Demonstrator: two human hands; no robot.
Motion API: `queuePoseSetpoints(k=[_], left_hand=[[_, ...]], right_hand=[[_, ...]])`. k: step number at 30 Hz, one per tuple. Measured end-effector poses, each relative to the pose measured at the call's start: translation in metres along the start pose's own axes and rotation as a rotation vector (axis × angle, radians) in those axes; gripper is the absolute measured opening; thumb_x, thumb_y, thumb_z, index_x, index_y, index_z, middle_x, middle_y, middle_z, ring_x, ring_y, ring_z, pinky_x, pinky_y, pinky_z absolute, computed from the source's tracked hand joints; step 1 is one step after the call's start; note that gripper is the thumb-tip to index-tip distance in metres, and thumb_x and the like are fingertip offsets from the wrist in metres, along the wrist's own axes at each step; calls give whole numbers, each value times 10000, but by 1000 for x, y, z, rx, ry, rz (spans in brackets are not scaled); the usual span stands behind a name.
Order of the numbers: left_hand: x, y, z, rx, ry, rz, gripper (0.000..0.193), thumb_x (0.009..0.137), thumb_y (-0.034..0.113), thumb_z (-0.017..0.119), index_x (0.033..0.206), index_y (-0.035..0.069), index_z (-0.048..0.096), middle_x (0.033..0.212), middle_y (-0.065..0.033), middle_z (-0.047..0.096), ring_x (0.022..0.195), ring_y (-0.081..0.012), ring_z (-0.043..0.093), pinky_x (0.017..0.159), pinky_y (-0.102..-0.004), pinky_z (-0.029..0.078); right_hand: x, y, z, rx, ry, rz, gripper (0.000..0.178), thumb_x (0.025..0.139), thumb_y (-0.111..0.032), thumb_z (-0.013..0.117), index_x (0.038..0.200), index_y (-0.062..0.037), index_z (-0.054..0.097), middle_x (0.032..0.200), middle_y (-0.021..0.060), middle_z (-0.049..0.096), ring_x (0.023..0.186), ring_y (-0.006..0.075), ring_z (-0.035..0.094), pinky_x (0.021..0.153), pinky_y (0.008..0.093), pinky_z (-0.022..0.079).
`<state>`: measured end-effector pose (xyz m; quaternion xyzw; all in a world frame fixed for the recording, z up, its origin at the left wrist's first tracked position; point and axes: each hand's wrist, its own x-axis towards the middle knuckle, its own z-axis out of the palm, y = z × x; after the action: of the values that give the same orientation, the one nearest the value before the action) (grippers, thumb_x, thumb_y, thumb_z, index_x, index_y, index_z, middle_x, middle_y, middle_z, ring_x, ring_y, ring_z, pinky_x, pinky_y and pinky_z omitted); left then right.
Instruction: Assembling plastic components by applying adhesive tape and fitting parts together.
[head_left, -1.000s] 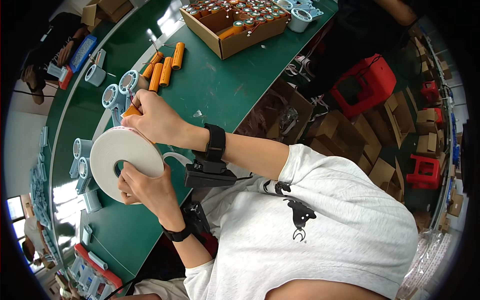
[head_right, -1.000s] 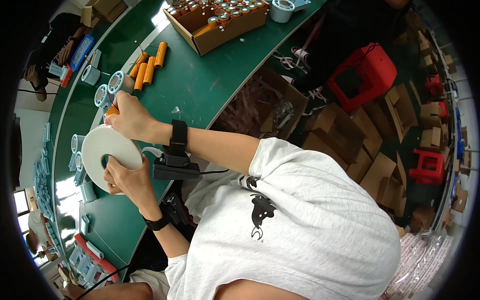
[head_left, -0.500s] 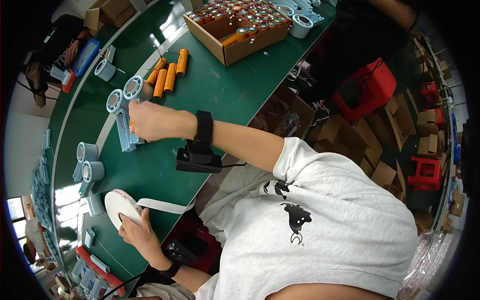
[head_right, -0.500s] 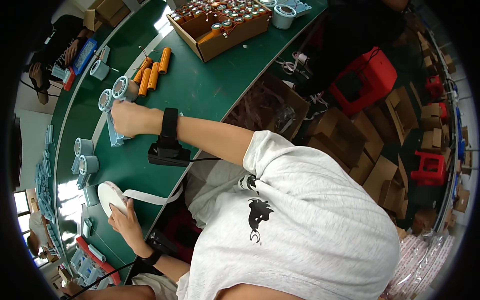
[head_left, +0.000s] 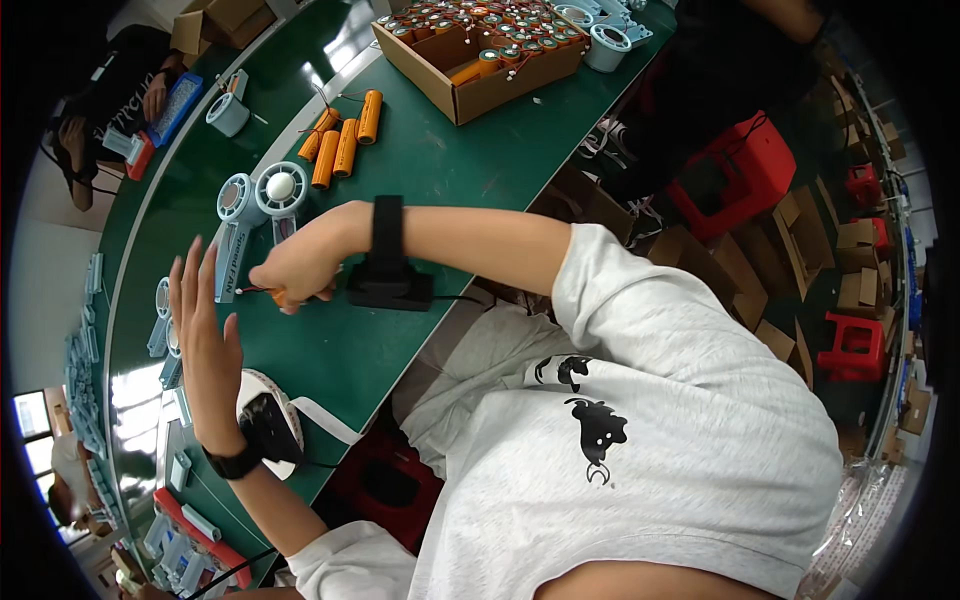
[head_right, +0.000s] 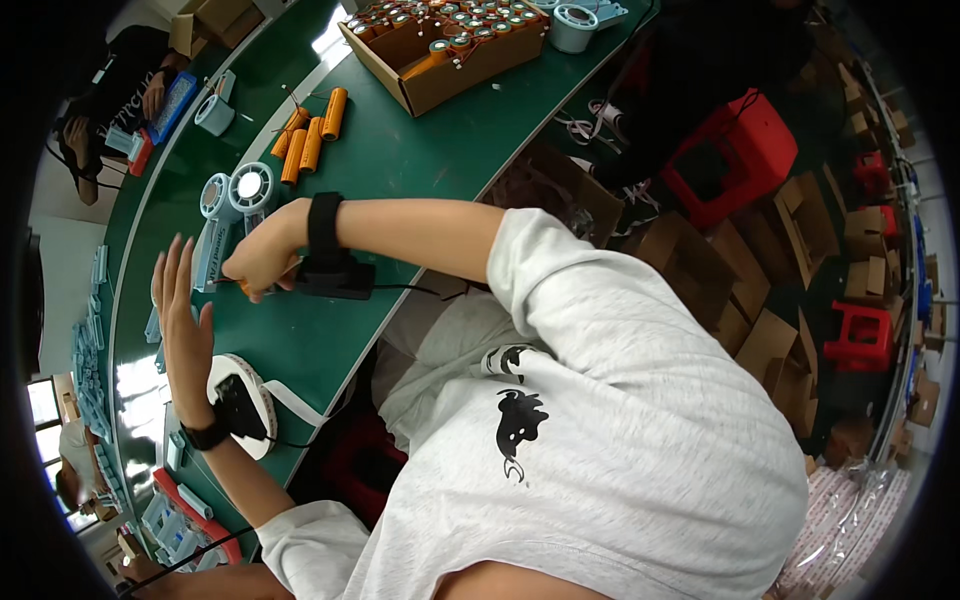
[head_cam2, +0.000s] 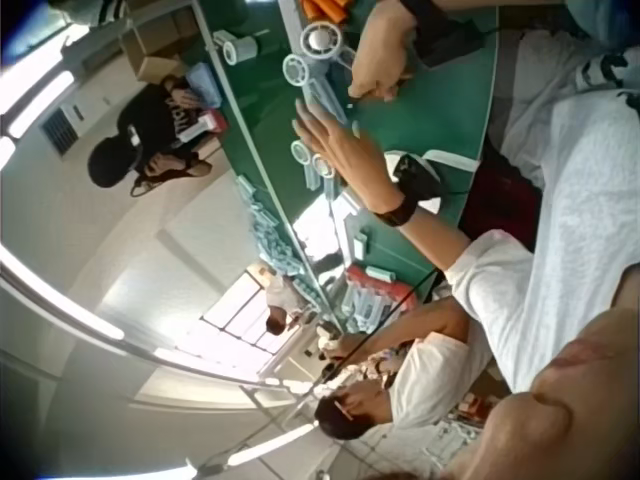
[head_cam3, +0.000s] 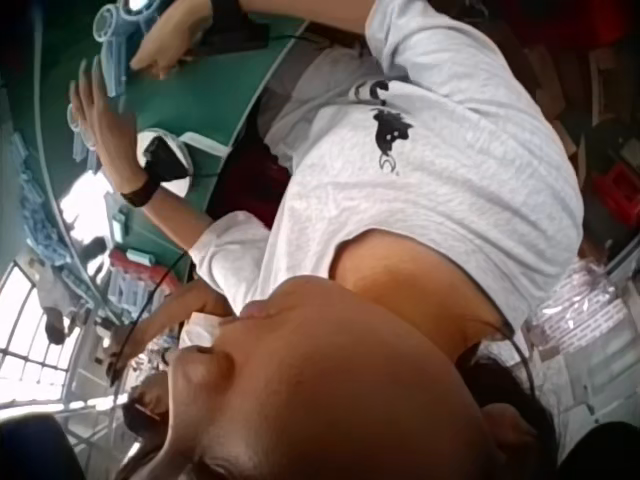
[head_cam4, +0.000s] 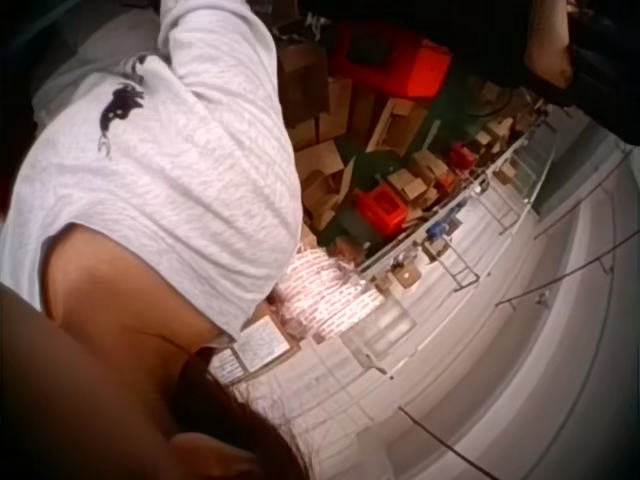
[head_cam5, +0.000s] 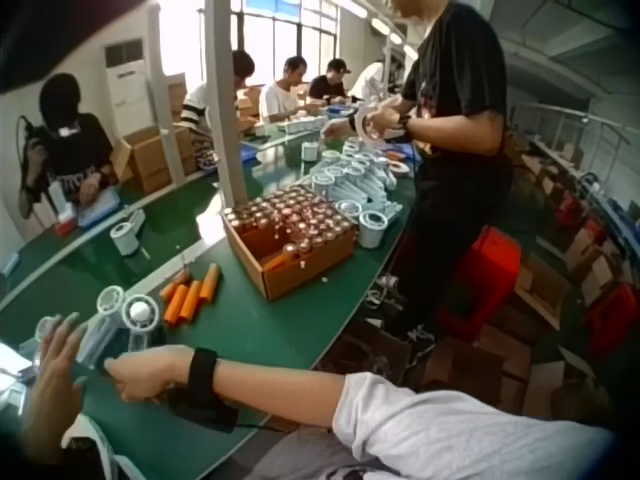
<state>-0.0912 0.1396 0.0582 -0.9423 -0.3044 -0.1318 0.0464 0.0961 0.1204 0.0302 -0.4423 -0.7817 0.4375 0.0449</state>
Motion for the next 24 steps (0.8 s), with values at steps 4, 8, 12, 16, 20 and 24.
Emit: queuePoseSetpoints(k=[4,8,12,16,20,24], left_hand=[[31,22,20,-95,-135,303,727,601,-32,676,1271,113,432,1309,-84,414,1242,-317,329,995,-406,314],[36,22,35,-285,-314,364,681,581,-15,698,1214,107,479,1246,-68,460,1170,-314,389,958,-407,342],[20,26,41,-520,-266,247,584,597,15,702,1146,92,517,1174,-53,496,1095,-301,432,922,-414,358],[14,32,42,-418,-172,323,444,636,35,684,1055,67,543,1135,-50,508,1070,-290,444,912,-406,357],[14,45,40,-99,-109,437,284,689,42,646,958,44,553,1118,-45,508,1066,-276,446,905,-389,355],[17,51,38,-140,-158,401,198,733,39,605,921,31,547,1095,-47,515,1050,-260,451,896,-367,355]], right_hand=[[-54,5,6,15,-257,-7,251,833,-194,543,924,22,455,760,131,619,783,213,620,632,319,463],[-95,33,20,419,187,-404,215,824,-145,564,929,22,479,822,119,639,775,169,621,643,298,477],[-115,32,27,805,741,-686,197,765,-81,647,911,26,569,819,95,647,775,149,617,687,279,476],[-112,19,44,795,859,-376,174,718,1,668,874,34,597,908,69,636,840,136,582,686,243,487],[-99,23,61,640,1024,-321,161,693,-19,698,840,-4,633,859,44,622,778,130,579,643,242,477],[-96,25,67,285,1078,-310,166,681,-24,696,831,-42,628,772,45,582,726,161,560,607,264,460]])
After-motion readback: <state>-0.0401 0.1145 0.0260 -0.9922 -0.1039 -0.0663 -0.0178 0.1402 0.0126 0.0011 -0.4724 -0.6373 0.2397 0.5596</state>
